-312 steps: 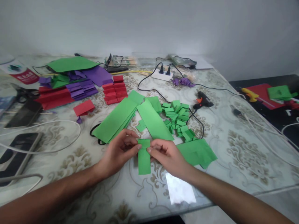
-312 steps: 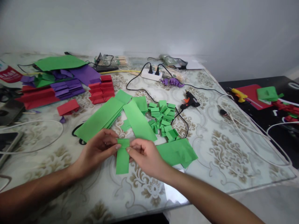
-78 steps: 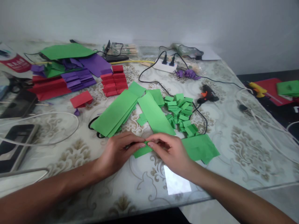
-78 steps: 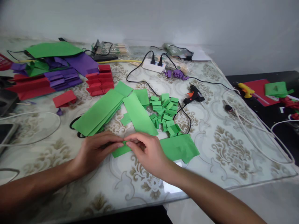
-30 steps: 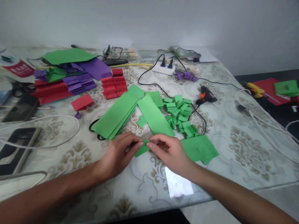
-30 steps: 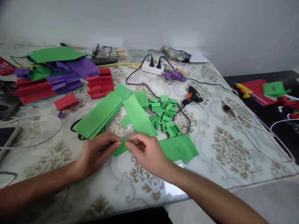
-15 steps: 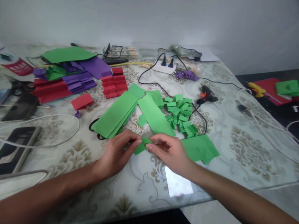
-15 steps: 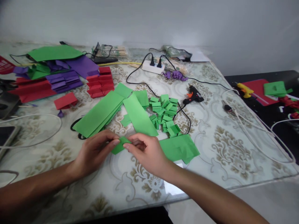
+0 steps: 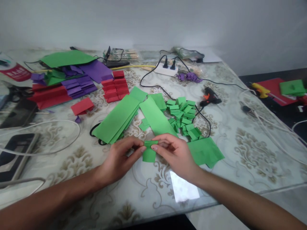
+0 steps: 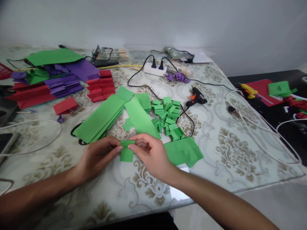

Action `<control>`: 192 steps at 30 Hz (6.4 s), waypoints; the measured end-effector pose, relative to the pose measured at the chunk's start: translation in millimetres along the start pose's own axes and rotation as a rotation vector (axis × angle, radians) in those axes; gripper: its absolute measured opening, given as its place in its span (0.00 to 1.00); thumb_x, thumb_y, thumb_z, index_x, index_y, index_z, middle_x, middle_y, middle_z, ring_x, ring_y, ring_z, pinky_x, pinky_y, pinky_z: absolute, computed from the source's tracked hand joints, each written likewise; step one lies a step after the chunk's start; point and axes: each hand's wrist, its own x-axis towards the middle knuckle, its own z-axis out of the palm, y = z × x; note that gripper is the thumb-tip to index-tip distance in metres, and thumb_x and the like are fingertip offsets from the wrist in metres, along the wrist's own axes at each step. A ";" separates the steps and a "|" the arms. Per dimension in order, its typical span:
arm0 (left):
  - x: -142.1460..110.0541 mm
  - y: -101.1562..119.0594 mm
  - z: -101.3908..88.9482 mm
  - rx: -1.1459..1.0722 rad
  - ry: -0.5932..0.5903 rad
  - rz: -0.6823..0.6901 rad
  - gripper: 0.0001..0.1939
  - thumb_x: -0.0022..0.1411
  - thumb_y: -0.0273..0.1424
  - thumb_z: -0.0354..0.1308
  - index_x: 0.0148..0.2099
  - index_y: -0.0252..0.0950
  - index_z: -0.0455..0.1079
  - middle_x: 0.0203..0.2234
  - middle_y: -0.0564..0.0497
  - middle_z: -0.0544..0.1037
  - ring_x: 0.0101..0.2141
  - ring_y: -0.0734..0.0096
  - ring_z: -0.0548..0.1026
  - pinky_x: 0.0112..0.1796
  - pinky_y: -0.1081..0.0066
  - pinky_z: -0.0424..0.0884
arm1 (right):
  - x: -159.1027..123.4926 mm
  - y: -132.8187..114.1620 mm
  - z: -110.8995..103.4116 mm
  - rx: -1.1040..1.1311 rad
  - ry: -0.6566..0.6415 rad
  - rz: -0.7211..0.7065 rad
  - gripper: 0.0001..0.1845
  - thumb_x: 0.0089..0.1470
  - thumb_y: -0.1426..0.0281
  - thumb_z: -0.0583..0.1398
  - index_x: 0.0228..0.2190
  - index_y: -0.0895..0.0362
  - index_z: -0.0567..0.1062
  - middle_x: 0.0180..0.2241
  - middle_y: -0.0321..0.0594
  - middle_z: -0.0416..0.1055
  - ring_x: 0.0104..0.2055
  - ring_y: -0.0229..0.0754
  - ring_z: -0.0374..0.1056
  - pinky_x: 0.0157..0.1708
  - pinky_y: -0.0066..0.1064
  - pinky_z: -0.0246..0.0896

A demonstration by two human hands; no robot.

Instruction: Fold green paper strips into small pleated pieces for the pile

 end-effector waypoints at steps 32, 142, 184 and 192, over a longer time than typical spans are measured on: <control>-1.3 -0.1 -1.1 0.048 -0.027 0.002 0.03 0.71 0.28 0.61 0.40 0.38 0.75 0.28 0.54 0.79 0.28 0.71 0.77 0.30 0.72 0.73 | -0.2 -1.9 1.0 -0.003 0.038 0.003 0.05 0.56 0.67 0.70 0.34 0.56 0.84 0.27 0.36 0.81 0.27 0.36 0.74 0.28 0.25 0.69; -0.4 5.2 -5.7 -0.080 -0.070 -0.049 0.03 0.68 0.25 0.62 0.41 0.37 0.77 0.30 0.53 0.82 0.31 0.74 0.79 0.34 0.77 0.74 | -5.1 -1.4 2.6 -0.121 -0.114 -0.031 0.06 0.62 0.68 0.65 0.35 0.58 0.81 0.26 0.35 0.76 0.27 0.36 0.70 0.27 0.24 0.63; 3.1 7.4 -7.9 -0.063 -0.141 0.036 0.05 0.70 0.25 0.58 0.39 0.36 0.74 0.30 0.52 0.80 0.31 0.72 0.77 0.35 0.75 0.72 | -1.9 -1.0 8.2 -0.262 -0.138 -0.067 0.04 0.57 0.71 0.62 0.29 0.57 0.76 0.25 0.33 0.71 0.26 0.35 0.64 0.26 0.25 0.56; -0.3 1.2 -8.7 -0.147 -0.109 -0.138 0.07 0.71 0.29 0.58 0.37 0.36 0.73 0.29 0.53 0.77 0.31 0.72 0.76 0.33 0.75 0.71 | -0.9 0.9 2.7 -0.219 -0.128 0.009 0.05 0.57 0.69 0.62 0.31 0.57 0.76 0.24 0.33 0.69 0.24 0.35 0.64 0.24 0.25 0.57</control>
